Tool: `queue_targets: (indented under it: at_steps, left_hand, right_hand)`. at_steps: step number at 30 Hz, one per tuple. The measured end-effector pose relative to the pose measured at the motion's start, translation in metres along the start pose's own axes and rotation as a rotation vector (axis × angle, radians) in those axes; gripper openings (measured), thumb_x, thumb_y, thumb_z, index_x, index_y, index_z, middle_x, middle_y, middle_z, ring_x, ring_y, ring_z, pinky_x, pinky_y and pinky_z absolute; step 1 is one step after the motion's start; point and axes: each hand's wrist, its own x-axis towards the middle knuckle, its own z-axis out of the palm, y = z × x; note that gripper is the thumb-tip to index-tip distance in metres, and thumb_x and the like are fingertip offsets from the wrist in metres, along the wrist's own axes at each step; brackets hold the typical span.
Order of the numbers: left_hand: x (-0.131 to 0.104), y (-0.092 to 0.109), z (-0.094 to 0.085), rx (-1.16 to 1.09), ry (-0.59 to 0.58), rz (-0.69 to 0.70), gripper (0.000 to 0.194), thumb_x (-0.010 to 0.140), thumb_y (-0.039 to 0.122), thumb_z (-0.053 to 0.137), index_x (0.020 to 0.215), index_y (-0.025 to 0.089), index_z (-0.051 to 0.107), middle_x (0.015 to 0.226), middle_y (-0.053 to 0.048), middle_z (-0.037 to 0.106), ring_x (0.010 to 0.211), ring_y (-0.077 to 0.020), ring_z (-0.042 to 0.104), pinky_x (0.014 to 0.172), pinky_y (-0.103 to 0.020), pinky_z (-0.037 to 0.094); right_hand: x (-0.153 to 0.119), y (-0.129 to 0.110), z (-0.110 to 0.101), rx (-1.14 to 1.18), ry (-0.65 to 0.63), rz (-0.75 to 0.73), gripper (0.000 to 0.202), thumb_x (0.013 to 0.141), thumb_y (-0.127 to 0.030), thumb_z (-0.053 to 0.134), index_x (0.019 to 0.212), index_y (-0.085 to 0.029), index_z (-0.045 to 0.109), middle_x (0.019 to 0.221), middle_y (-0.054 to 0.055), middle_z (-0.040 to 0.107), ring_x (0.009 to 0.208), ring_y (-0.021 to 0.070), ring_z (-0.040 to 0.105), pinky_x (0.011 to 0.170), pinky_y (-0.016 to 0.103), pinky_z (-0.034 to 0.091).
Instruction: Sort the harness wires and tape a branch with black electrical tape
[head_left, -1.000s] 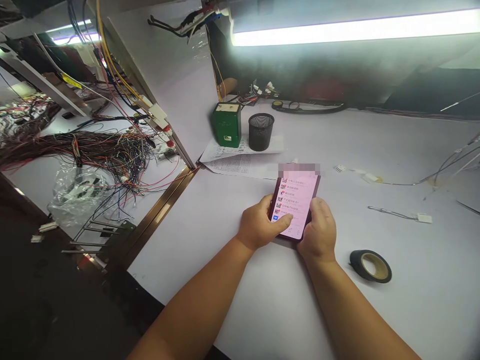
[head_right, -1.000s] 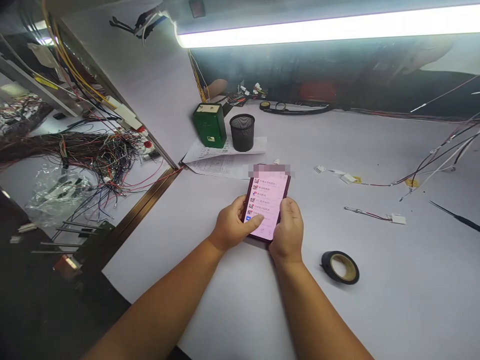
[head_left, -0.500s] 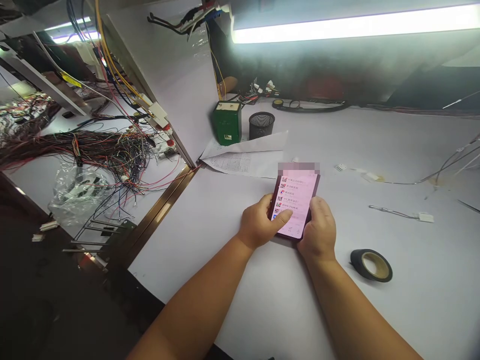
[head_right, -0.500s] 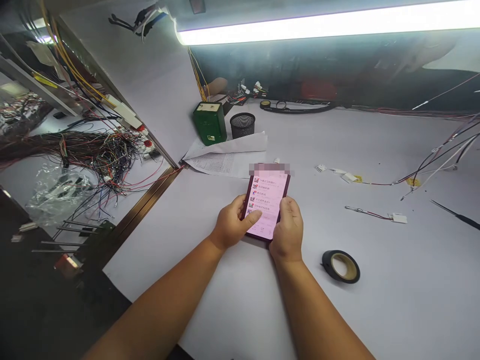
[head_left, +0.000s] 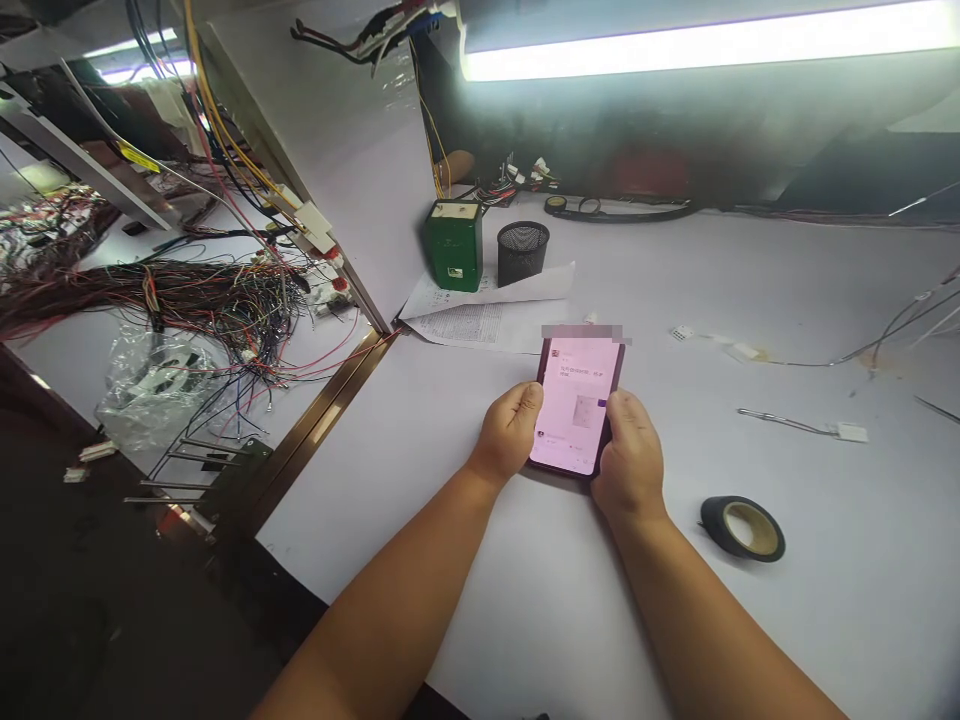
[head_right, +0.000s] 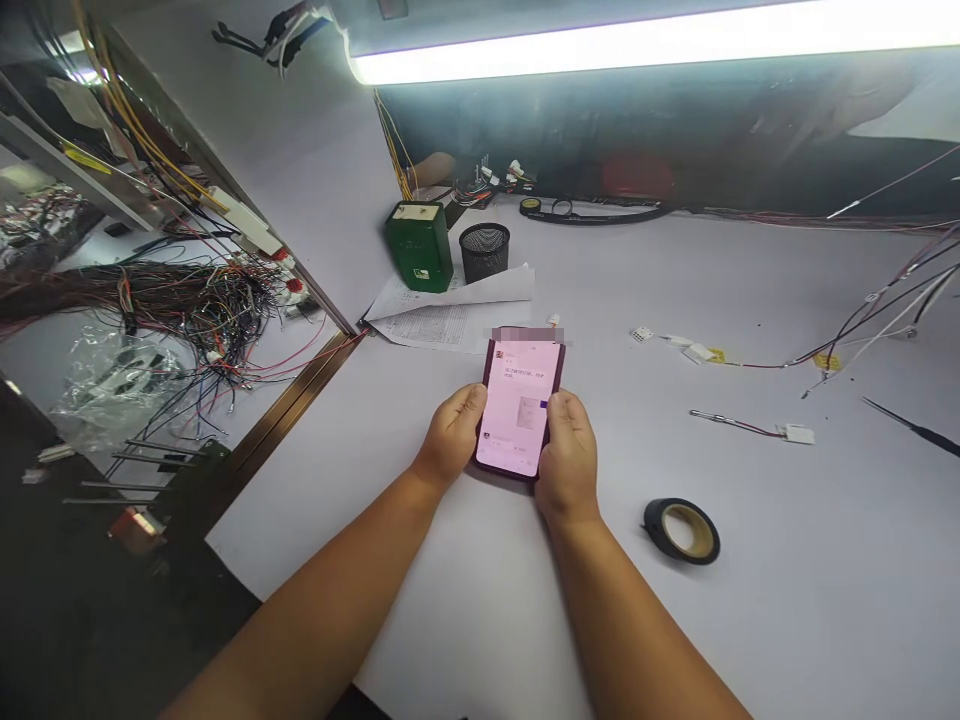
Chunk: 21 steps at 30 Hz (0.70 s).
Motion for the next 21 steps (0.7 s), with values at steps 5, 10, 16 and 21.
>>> queue_targets:
  at_steps: [5, 10, 16, 21]
  left_hand:
    - [0.0000, 0.0003, -0.0014, -0.081, -0.001, -0.034, 0.040, 0.092, 0.050, 0.042, 0.076, 0.017, 0.057, 0.073, -0.002, 0.055, 0.071, -0.0150, 0.051, 0.070, -0.028, 0.045]
    - [0.0002, -0.0009, -0.0009, -0.126, 0.011, -0.050, 0.039, 0.091, 0.050, 0.045, 0.078, 0.016, 0.061, 0.075, -0.004, 0.059, 0.070, -0.0154, 0.053, 0.070, -0.029, 0.046]
    - [-0.0003, -0.0003, -0.0006, -0.130, 0.040, -0.050, 0.042, 0.090, 0.052, 0.046, 0.078, 0.015, 0.062, 0.075, -0.005, 0.063, 0.071, -0.0163, 0.057, 0.069, -0.029, 0.048]
    - [0.0028, -0.0025, 0.0001, -0.273, 0.147, -0.033, 0.039, 0.090, 0.050, 0.047, 0.089, 0.015, 0.064, 0.082, -0.005, 0.067, 0.075, -0.0170, 0.061, 0.069, -0.028, 0.049]
  right_hand:
    - [0.0010, 0.0004, 0.0004, -0.005, 0.004, -0.002, 0.027, 0.088, -0.048, 0.054, 0.088, -0.022, 0.061, 0.083, -0.001, 0.061, 0.075, 0.0150, 0.056, 0.065, 0.026, 0.045]
    - [0.0003, -0.0017, 0.0003, -0.035, 0.005, 0.003, 0.027, 0.088, -0.048, 0.054, 0.089, -0.022, 0.061, 0.081, -0.001, 0.059, 0.074, 0.0145, 0.055, 0.066, 0.026, 0.045]
    - [-0.0004, -0.0018, 0.0000, -0.065, -0.012, 0.006, 0.029, 0.089, -0.049, 0.052, 0.098, -0.023, 0.063, 0.088, 0.000, 0.063, 0.081, 0.0164, 0.058, 0.073, 0.030, 0.048]
    - [-0.0013, -0.0018, -0.0007, -0.066, -0.215, 0.003, 0.042, 0.084, -0.037, 0.059, 0.124, -0.026, 0.055, 0.121, 0.005, 0.061, 0.110, 0.0238, 0.056, 0.093, 0.040, 0.045]
